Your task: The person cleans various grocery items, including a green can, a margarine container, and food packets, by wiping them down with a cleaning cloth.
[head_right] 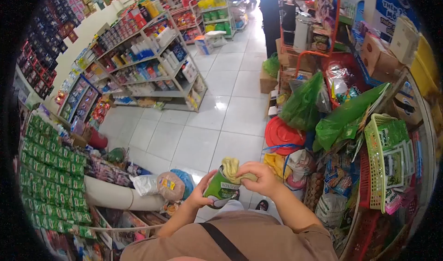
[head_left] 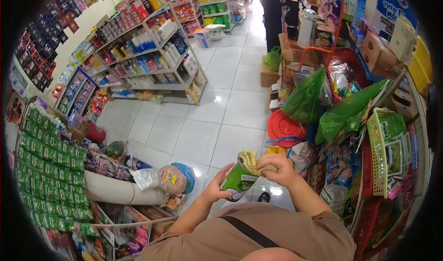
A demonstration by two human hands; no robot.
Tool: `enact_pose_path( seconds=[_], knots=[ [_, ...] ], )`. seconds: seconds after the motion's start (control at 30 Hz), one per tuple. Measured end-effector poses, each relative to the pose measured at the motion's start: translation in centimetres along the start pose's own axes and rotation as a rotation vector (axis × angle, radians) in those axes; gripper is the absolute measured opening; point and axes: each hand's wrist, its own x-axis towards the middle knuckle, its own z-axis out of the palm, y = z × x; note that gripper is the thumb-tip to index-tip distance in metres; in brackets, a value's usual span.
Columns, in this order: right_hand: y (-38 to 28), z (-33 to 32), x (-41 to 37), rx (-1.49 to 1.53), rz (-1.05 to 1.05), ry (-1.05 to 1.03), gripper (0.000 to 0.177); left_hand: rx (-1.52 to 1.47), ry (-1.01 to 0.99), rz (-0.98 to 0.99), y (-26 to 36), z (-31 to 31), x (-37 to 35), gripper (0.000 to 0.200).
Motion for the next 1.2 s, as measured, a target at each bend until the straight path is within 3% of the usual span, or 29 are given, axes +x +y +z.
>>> enact_pose_path(
  seconds=[0.13,0.23,0.43,0.53,0.67,0.7,0.73,0.8,1.0,1.07,1.13,1.2],
  knots=[
    [0.5,0.6,0.8,-0.098,0.059,-0.032,0.018,0.119,-0.137,-0.1,1.7,0.2,-0.1,0.102],
    [-1.5,0.7,0.8,0.026,-0.066,0.064,0.016,0.125,-0.094,-0.095,2.3,1.2,0.5,0.102],
    [-1.8,-2.0,-0.8,0.358,-0.032,0.001,0.014,0.113,-0.089,-0.065,2.1,2.9,1.8,0.099],
    [-3.7,-2.2,-1.8,0.233,-0.128,0.099,0.014,-0.065,-0.015,-0.048,1.4,2.9,2.3,0.096],
    [-4.9,2.0,-1.4,-0.404,-0.433,0.151,0.025,-0.29,0.018,0.071,3.0,5.1,3.6,0.09],
    [-4.8,3.4,-1.8,-0.522,-0.505,0.198,0.029,-0.322,-0.056,0.095,2.6,5.1,4.0,0.087],
    [-4.6,4.0,-2.0,-0.643,-0.578,0.24,0.032,-0.376,-0.007,-0.008,2.6,5.3,4.1,0.087],
    [-4.3,3.4,-1.9,-0.653,-0.616,0.172,0.037,-0.474,0.092,-0.207,2.6,5.5,4.2,0.088],
    [-5.2,-0.2,0.5,-0.812,-0.477,0.221,0.034,-0.309,-0.172,0.016,1.2,7.3,4.5,0.074],
    [-5.6,0.0,1.2,-0.786,-0.431,0.261,0.032,-0.335,-0.093,0.019,1.6,7.4,4.6,0.064],
    [-6.0,1.4,0.8,-0.768,-0.536,0.169,0.034,-0.338,0.044,-0.01,1.6,5.8,5.0,0.059],
    [-5.8,3.6,-0.1,-0.694,-0.607,0.041,0.032,-0.428,-0.021,-0.034,2.7,4.7,5.4,0.05]
  ],
)
